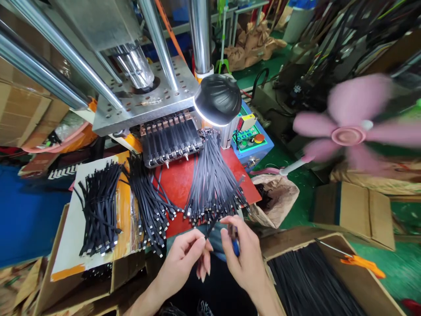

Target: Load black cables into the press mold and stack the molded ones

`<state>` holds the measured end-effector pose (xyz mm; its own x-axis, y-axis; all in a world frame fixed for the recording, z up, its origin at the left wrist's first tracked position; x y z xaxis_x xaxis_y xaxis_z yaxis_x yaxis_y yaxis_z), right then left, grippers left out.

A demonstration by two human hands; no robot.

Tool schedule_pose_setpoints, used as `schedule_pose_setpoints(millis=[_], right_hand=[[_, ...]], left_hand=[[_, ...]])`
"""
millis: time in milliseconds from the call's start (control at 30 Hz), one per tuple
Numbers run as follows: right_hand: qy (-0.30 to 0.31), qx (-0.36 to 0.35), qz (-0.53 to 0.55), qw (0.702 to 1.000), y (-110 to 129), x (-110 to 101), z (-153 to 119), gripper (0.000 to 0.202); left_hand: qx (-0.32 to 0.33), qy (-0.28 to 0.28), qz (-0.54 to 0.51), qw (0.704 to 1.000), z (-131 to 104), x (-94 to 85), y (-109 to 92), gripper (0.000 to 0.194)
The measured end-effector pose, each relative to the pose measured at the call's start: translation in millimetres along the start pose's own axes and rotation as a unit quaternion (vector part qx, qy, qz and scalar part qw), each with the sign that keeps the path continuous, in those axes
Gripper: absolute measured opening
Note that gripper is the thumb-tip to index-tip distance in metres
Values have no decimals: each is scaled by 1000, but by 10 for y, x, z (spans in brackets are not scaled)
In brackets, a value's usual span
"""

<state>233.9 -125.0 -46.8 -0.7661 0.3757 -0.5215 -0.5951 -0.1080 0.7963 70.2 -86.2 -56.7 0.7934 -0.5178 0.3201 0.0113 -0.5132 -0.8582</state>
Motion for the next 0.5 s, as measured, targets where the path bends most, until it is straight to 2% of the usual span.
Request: schedule_pose_setpoints(millis=[100,200,333,500], right_hand=[[19,-78,-102,992,-49,-38,-71,13],[20,-106,-172,979,-92,-54,-147,16],[19,-102,-198,975,-109,-87,-206,18],[4,-108,-197,974,-92,-168,-203,16]], left_hand=[[-24,36,-143,989,64,140,59,61],[-31,59,-217,974,115,277,91,58],[-39,72,-238,968,127,396,63,55],[-42,92,-243,965,115,459,-17,53]])
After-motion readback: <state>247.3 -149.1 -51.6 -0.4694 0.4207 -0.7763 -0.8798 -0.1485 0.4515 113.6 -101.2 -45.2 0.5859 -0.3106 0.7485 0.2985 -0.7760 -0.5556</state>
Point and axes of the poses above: each hand's wrist, its own z-axis towards the middle knuckle, its own x-axis out of the palm, y = z × x, the point moved 4 cm from there along z, towards the middle knuckle
